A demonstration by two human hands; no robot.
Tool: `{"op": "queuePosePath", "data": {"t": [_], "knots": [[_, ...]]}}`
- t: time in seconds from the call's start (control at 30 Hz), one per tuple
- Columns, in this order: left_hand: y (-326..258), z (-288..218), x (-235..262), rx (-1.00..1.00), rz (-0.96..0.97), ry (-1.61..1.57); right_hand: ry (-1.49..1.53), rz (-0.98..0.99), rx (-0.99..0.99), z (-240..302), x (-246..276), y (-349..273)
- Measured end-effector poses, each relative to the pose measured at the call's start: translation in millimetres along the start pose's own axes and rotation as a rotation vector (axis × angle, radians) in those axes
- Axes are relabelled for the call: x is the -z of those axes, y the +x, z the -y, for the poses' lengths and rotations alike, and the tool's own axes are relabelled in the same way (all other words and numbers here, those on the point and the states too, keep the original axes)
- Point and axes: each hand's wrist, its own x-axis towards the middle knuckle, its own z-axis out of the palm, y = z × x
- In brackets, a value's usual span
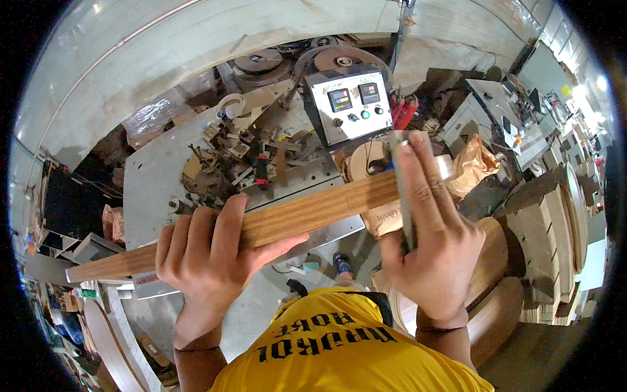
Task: The person trims excess edge material from a wooden panel using scissors, heats the edges with a heat gun, and then sands the perimeter by hand.
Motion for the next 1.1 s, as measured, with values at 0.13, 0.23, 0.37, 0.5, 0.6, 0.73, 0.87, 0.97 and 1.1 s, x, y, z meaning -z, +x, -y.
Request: {"op": "queuePosePath", "data": {"t": [0.13,0.23,0.37,0.5,0.6,0.73,0.87,0.97,1.1], "knots": [[0,-1,-1,-0.001,-0.001,-0.013,-0.056,0.076,0.016,10,1,-4],[4,3,-2,-0.096,-0.071,0.007,-0.057,0.128,0.045,18,2,-5],[4,4,-4,-0.096,-0.067,-0.019,-0.044,0.134,0.148,29,-2,-8],[6,8,-17,-0.084,-0.076,-0.061,-0.021,0.072,0.329,37,-19,-5],[3,17,-24,-0.026,-0.086,0.001,0.047,0.044,0.395,64,-38,2],[8,27,-35,-0.006,-0.107,0.017,0.131,-0.034,0.348,73,-39,17],[15,19,-30,-0.018,-0.177,0.009,-0.020,0.077,0.191,22,-17,42],[18,12,-31,0.029,-0.111,0.031,-0.144,0.034,-0.075,-35,-9,48],[25,17,-36,0.072,-0.101,0.018,-0.121,0.495,-0.258,-226,-30,10]]}}
